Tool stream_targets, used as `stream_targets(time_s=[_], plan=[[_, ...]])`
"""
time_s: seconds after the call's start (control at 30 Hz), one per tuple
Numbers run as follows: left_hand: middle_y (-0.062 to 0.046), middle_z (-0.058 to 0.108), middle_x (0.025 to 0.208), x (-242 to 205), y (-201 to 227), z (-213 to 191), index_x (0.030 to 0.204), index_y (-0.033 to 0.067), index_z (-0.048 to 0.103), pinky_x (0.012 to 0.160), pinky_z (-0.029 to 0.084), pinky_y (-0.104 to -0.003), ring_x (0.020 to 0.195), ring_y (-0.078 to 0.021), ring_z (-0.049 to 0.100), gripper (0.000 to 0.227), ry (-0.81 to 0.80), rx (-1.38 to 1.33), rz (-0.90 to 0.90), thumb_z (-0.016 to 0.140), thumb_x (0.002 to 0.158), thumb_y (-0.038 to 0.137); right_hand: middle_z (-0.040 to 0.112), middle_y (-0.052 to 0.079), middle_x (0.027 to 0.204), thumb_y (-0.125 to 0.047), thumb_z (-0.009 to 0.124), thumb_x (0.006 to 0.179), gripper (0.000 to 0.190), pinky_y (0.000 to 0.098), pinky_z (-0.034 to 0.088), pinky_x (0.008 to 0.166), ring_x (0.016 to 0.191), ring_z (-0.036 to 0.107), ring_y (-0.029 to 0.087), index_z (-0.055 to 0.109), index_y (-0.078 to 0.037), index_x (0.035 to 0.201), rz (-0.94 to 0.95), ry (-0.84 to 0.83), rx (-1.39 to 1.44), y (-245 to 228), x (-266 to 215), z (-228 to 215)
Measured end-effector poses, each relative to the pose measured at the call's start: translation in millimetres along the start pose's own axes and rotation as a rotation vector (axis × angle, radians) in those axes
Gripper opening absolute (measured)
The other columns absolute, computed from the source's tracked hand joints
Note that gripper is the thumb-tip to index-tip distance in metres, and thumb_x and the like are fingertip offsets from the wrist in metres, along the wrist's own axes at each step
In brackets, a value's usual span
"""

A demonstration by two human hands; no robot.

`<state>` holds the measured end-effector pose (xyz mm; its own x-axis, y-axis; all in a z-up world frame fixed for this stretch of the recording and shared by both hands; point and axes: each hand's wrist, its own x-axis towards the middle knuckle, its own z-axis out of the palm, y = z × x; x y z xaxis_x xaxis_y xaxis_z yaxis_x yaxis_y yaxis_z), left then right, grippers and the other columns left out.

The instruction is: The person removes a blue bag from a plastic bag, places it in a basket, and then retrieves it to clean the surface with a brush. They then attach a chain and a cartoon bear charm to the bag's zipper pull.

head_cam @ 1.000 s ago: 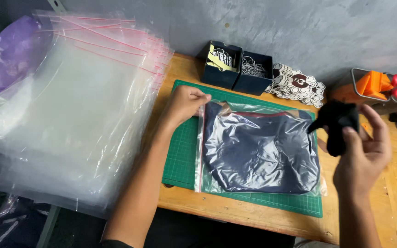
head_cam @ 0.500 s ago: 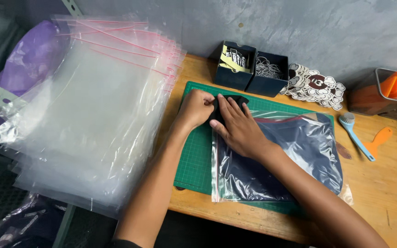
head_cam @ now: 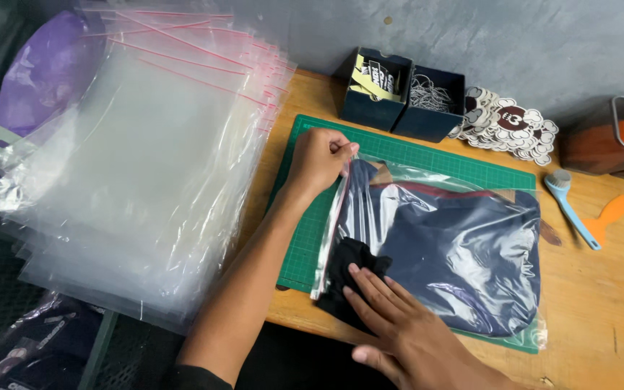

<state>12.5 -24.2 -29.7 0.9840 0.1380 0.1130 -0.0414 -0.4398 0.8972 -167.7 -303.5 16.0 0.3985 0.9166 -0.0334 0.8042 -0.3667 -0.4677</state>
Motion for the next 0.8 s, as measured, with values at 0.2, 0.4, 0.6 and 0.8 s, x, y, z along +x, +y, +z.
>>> stream_targets(time_s=[0.2, 0.4, 0.6, 0.8], plan=[[-0.002, 0.078, 0.068, 5, -18, 11, 0.075, 0.0114, 0.073, 0.064, 0.051, -0.038, 0.065, -0.0138, 0.074, 0.033, 0.117, 0.133, 0.172, 0.086, 0.104, 0.021, 0.039, 0.016, 0.187, -0.044, 0.049, 0.120, 0.070, 0.0580, 0.019, 0.138, 0.174, 0.030, 0.037, 0.041, -0.003, 0.176, -0.071, 0.194, -0.233, -3, 49, 11], [-0.010, 0.078, 0.119, -16, 19, 14, 0.128, 0.0118, 0.078, 0.071, 0.058, -0.054, 0.094, -0.0401, 0.078, 0.018, 0.291, 0.465, 0.264, 0.069, 0.114, 0.017, 0.039, 0.021, 0.185, -0.063, 0.038, 0.119, 0.083, 0.0520, 0.026, 0.139, 0.168, 0.043, 0.033, 0.041, -0.002, 0.175, 0.202, 0.385, -0.499, 39, 57, 22], [-0.044, 0.016, 0.185, -55, 44, 66, 0.186, 0.0052, 0.016, 0.140, 0.007, -0.071, 0.170, -0.0698, 0.006, 0.070, -0.103, 0.006, 0.398, 0.033, 0.127, 0.041, 0.040, 0.025, 0.184, -0.041, 0.046, 0.117, 0.074, 0.0558, 0.030, 0.138, 0.171, 0.037, 0.040, 0.039, 0.000, 0.179, 0.500, 0.375, -0.518, 116, 65, 14], [-0.033, 0.015, 0.191, -61, 38, 75, 0.184, 0.0039, 0.024, 0.142, 0.003, -0.067, 0.177, -0.0534, 0.004, 0.086, -0.147, 0.480, 0.511, 0.044, 0.121, 0.059, 0.050, 0.021, 0.182, -0.064, 0.037, 0.122, 0.083, 0.0592, 0.025, 0.137, 0.170, 0.044, 0.035, 0.048, -0.004, 0.178, 0.694, 0.371, -0.643, 181, 26, -26]])
